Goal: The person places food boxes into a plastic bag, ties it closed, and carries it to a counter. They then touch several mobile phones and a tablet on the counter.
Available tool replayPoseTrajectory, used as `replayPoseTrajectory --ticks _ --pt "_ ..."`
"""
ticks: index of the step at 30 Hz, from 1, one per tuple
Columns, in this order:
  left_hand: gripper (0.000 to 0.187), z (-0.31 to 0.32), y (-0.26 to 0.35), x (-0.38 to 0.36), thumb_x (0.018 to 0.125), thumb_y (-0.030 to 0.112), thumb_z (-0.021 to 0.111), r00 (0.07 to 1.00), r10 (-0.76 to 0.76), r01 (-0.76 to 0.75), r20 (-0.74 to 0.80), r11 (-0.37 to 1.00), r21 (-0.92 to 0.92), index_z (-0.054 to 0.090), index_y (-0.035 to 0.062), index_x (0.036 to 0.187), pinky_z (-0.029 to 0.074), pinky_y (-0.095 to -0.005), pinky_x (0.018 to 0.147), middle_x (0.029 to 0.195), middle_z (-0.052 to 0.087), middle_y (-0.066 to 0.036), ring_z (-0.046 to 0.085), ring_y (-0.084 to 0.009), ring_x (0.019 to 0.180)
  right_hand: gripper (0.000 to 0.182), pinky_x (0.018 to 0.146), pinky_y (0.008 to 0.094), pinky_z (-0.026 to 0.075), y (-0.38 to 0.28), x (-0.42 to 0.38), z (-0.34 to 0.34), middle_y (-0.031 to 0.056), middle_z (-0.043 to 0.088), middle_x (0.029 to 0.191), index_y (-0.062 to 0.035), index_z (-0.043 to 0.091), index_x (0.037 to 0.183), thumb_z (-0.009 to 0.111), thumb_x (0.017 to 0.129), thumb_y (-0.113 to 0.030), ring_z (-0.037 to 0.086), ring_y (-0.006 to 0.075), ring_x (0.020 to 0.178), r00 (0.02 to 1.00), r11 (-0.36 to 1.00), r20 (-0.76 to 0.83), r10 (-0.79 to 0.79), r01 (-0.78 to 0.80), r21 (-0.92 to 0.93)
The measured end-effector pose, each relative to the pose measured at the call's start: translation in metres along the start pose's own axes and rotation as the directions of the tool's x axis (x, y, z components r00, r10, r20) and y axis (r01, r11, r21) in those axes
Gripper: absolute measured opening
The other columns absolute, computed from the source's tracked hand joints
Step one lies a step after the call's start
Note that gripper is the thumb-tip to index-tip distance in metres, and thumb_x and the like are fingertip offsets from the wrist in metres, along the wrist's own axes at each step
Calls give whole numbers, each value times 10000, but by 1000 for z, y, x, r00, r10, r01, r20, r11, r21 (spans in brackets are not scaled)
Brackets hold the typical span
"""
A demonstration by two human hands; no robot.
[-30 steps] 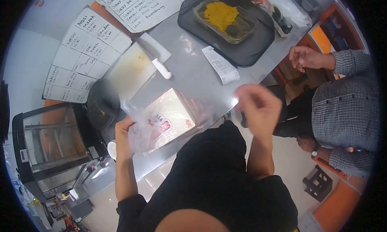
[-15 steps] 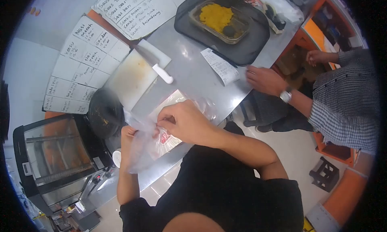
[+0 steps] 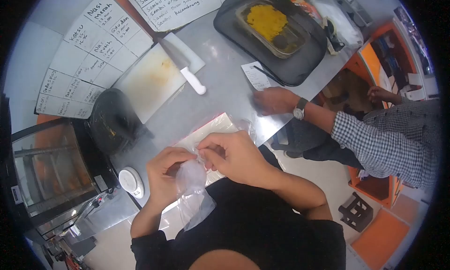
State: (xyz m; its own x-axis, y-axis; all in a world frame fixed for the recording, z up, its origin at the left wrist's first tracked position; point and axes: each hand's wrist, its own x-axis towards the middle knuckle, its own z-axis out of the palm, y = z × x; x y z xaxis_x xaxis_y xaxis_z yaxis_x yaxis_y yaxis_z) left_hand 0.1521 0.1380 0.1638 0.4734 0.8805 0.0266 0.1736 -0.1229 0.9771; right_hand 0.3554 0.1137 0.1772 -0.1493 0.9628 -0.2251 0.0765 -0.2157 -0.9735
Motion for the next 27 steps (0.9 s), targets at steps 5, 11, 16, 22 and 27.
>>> replayPoseTrajectory --ticks 5,11,16,22,27 --pt "343 -5 5 0 691 -66 777 995 -81 81 55 997 3 715 30 1014 544 -288 742 1009 664 -90 665 -173 880 69 604 238 545 6 0 3 75 681 737 50 653 936 620 928 -10 653 97 651 1000 997 -8 14 -13 82" --pt "426 -12 20 1 674 -38 776 975 104 -182 198 883 433 677 54 1077 594 -329 688 1053 646 -113 693 -271 849 69 586 231 535 5 -4 10 68 694 748 35 658 936 650 919 -30 659 88 656 997 998 -53 -48 47 -35" --pt "417 -15 28 9 695 -69 739 967 58 -150 248 917 369 666 53 1087 578 -339 661 1090 628 -110 685 -274 849 117 617 283 549 1 -6 6 129 707 782 27 647 959 663 885 -63 716 170 711 997 997 -57 -45 42 -57" --pt "391 -22 14 12 718 -112 693 923 151 -293 353 871 394 664 33 1081 578 -334 706 1109 608 -119 672 -267 870 112 615 295 562 11 -6 15 141 708 854 13 645 981 660 891 -53 719 191 702 949 961 -178 -260 235 -150" --pt "342 -25 -15 1 751 -88 657 854 363 -497 373 782 377 651 35 1070 560 -338 739 1091 563 -118 639 -250 931 139 609 357 538 12 0 18 166 681 837 0 606 1029 630 898 -39 695 291 700 945 934 -74 -320 301 -191"
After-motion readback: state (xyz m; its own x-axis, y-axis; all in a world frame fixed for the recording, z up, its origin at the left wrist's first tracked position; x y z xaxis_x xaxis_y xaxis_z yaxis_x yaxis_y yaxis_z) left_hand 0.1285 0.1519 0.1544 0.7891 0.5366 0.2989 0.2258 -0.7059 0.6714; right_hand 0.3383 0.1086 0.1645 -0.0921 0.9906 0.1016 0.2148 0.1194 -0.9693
